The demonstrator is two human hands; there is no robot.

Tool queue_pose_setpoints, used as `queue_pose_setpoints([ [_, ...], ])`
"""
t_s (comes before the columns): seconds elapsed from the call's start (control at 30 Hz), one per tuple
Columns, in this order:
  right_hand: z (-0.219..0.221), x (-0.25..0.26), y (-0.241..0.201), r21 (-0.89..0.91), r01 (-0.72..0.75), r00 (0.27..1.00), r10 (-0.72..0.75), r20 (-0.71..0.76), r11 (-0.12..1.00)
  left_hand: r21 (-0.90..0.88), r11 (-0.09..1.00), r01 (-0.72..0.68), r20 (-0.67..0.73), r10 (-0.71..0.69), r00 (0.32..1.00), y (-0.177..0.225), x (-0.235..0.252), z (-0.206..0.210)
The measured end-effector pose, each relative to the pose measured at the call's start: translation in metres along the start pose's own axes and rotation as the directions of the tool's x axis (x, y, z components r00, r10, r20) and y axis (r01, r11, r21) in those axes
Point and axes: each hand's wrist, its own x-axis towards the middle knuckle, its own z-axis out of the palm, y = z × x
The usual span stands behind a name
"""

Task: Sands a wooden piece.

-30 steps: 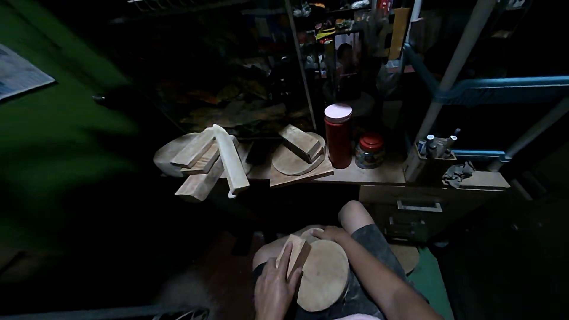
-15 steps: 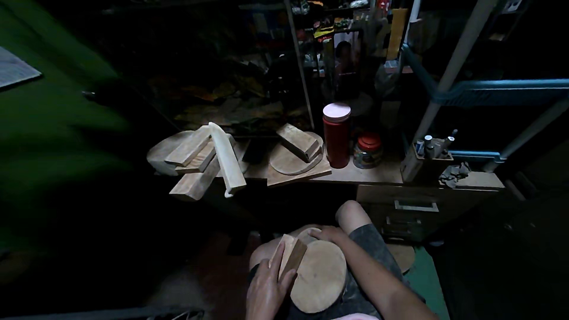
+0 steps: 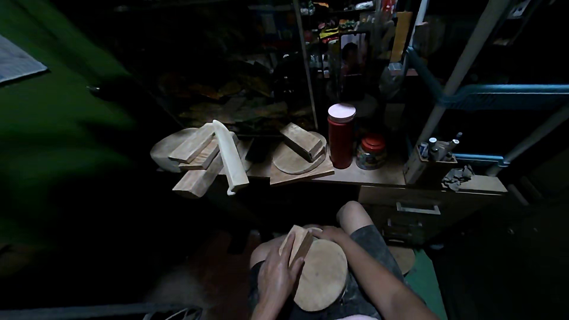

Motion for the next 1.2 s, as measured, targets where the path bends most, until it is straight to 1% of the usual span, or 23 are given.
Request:
queue_pose_setpoints([
  [0.13,-0.002,0.000,-0.006,-0.037,-0.002,1.000,0.003,0.028,0.999,0.029,0.999,-0.042,0.013,0.041,0.999,0.016,0.022,0.003],
  [0.23,-0.001,0.000,-0.005,-0.059,0.009,1.000,-0.009,0.013,0.998,0.021,0.998,-0.053,0.027,0.053,0.998,0.010,0.020,0.003],
  [0.33,0.000,-0.002,-0.002,-0.029,0.030,1.000,-0.030,0.009,0.999,0.000,0.998,-0.069,0.029,0.069,0.997,0.002,0.005,-0.001],
  [0.43,0.001,0.001,0.000,0.004,0.013,1.000,-0.013,-0.007,1.000,-0.020,1.000,-0.024,0.048,0.025,0.999,-0.010,-0.016,-0.009],
  [0.57,0.002,0.003,0.002,0.004,0.018,1.000,-0.018,-0.018,1.000,-0.035,0.999,0.015,0.047,-0.013,0.999,-0.026,-0.043,-0.012],
  [0.67,0.002,0.003,0.002,0.012,0.000,1.000,0.000,-0.013,1.000,-0.057,0.998,0.013,0.014,-0.012,1.000,-0.032,-0.050,-0.009],
  [0.73,0.001,0.003,0.001,0.018,-0.012,1.000,0.012,-0.002,1.000,-0.053,0.998,0.017,-0.002,-0.017,1.000,-0.030,-0.048,-0.008],
  [0.83,0.000,0.000,0.000,0.029,-0.018,1.000,0.018,-0.004,0.999,-0.036,0.999,0.033,0.014,-0.032,0.999,-0.017,-0.035,-0.007],
  [0.9,0.000,-0.002,0.001,0.045,0.000,1.000,0.001,-0.008,0.999,-0.031,0.999,0.009,-0.020,-0.010,1.000,-0.008,-0.023,-0.002],
  [1.03,-0.001,-0.002,0.000,-0.014,0.027,1.000,-0.027,0.003,1.000,0.008,1.000,-0.019,-0.007,0.019,1.000,0.008,0.004,0.004],
  [1.1,-0.003,-0.007,-0.005,-0.017,0.038,0.999,-0.038,0.011,0.999,0.009,0.999,-0.030,-0.003,0.031,1.000,0.009,0.012,0.006],
  [1.2,-0.003,-0.010,-0.006,-0.028,0.039,0.999,-0.039,-0.006,0.999,0.008,0.999,-0.050,-0.004,0.050,0.999,0.006,0.009,0.004],
])
